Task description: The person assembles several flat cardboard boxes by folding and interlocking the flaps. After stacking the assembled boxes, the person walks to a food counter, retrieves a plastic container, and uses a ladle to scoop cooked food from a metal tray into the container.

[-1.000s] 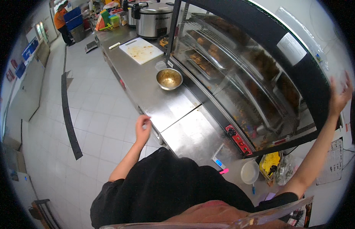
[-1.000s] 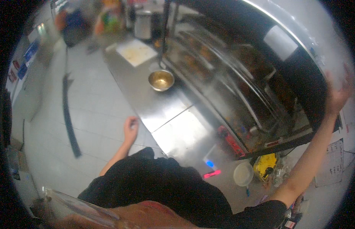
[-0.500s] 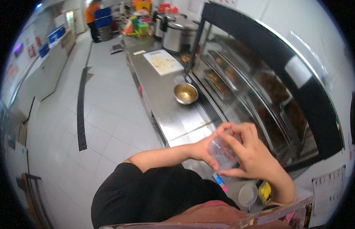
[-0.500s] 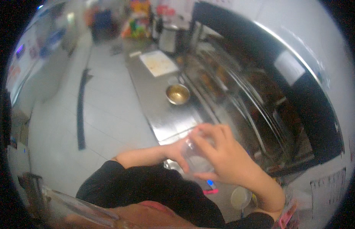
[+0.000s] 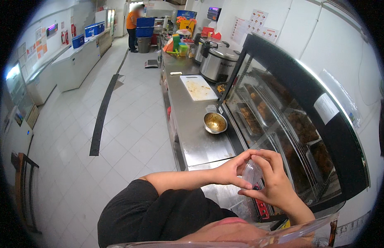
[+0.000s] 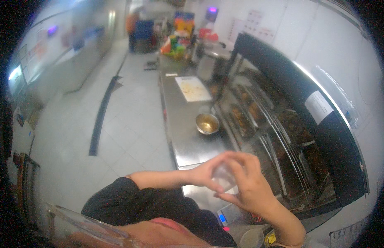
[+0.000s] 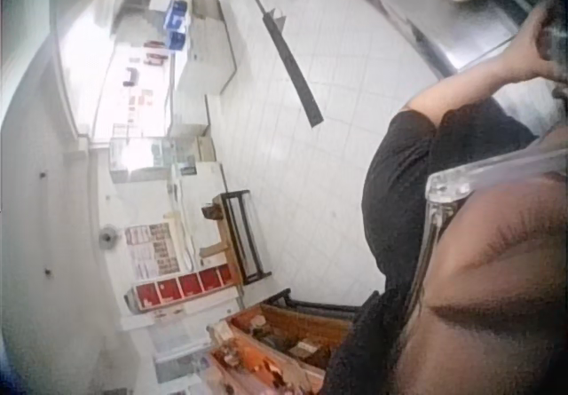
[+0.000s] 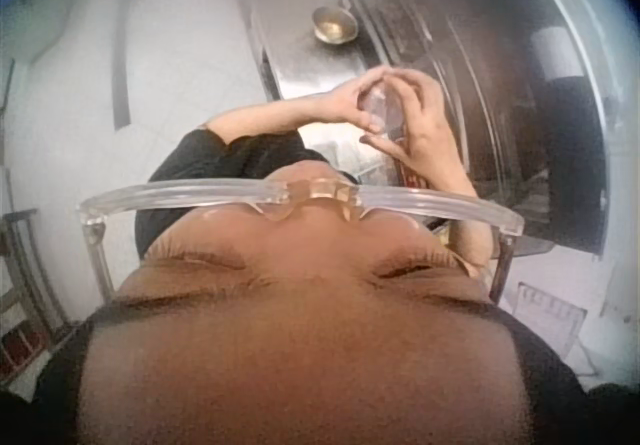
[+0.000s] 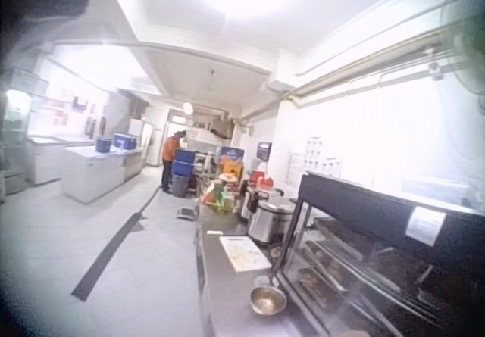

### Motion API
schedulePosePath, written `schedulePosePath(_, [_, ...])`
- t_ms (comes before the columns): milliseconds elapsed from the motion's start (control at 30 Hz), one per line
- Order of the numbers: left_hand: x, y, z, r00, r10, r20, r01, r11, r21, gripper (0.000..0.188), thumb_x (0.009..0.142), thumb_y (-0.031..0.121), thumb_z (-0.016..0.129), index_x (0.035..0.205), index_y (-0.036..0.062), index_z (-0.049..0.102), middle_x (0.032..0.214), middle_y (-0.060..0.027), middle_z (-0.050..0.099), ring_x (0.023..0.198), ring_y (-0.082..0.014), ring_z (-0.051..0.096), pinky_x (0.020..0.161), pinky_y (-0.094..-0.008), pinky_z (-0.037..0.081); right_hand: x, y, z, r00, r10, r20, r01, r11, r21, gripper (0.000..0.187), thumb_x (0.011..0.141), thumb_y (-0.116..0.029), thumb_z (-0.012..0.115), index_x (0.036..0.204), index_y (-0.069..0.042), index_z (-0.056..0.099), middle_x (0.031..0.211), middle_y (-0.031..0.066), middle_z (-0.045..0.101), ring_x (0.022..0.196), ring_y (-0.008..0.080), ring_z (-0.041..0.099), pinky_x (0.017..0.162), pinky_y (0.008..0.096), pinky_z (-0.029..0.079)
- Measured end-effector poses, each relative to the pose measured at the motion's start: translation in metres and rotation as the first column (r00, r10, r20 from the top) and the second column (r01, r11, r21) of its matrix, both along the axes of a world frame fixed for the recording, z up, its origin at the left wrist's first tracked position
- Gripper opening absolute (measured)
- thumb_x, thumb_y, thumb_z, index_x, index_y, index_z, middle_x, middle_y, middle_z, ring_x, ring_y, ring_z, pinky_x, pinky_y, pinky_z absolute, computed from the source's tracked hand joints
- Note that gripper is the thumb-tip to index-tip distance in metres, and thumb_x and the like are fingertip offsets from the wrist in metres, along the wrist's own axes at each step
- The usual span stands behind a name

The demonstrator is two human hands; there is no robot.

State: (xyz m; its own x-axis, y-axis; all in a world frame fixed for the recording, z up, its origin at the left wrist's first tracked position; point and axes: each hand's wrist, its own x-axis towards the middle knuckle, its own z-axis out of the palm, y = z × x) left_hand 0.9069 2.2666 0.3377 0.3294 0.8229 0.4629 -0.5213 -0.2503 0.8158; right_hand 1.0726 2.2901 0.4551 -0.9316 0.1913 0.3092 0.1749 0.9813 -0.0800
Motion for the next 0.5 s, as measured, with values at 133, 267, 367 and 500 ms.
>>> schedulePosePath(133, [0.001, -0.001, -0.001, 0.994, 0.097, -0.054, -0.088, 0.985, 0.151, 0.092, 0.067, 0.009, 0.081, 0.139, 0.0096, 0.023, 0.132, -0.0063, 0.038, 0.116, -0.0151, 0.047, 0.095, -0.0314, 0.043, 0.004, -0.003, -0.008, 0.999, 0.022, -0.050, -0.022, 1.000, 0.009, 0.088, 0.054, -0.024, 0.089, 0.127, -0.003, 0.043, 0.125, 0.0199, 0.038, 0.115, 0.0353, 0.047, 0.094, 0.0409, 0.044])
schedulePosePath(267, [0.001, -0.003, 0.000, 0.981, 0.153, -0.117, -0.127, 0.971, 0.202, 0.092, 0.067, 0.014, 0.083, 0.138, 0.0097, 0.024, 0.130, -0.0070, 0.040, 0.116, -0.0159, 0.048, 0.094, -0.0309, 0.044, 0.008, -0.004, -0.012, 0.994, 0.045, -0.095, -0.043, 0.999, 0.027, 0.094, 0.053, -0.026, 0.090, 0.130, -0.006, 0.040, 0.124, 0.0190, 0.037, 0.114, 0.0347, 0.046, 0.093, 0.0415, 0.044])
schedulePosePath(367, [-0.001, -0.008, 0.003, 0.995, 0.074, -0.063, -0.068, 0.992, 0.105, 0.096, 0.064, 0.020, 0.085, 0.138, 0.0097, 0.024, 0.130, -0.0069, 0.040, 0.115, -0.0157, 0.049, 0.093, -0.0313, 0.044, 0.010, -0.003, -0.013, 0.984, 0.030, -0.175, -0.048, 0.994, -0.101, 0.096, 0.051, -0.029, 0.091, 0.129, -0.008, 0.040, 0.120, 0.0179, 0.038, 0.111, 0.0333, 0.045, 0.091, 0.0418, 0.043])
schedulePosePath(500, [0.000, -0.002, -0.008, 0.994, -0.031, 0.101, 0.024, 0.997, 0.072, 0.102, 0.060, 0.026, 0.088, 0.137, 0.0096, 0.025, 0.129, -0.0062, 0.040, 0.113, -0.0157, 0.050, 0.093, -0.0326, 0.045, 0.009, 0.001, -0.022, 0.981, 0.029, -0.194, -0.057, 0.989, -0.139, 0.096, 0.050, -0.031, 0.091, 0.129, -0.011, 0.041, 0.118, 0.0171, 0.038, 0.108, 0.0318, 0.044, 0.089, 0.0420, 0.042])
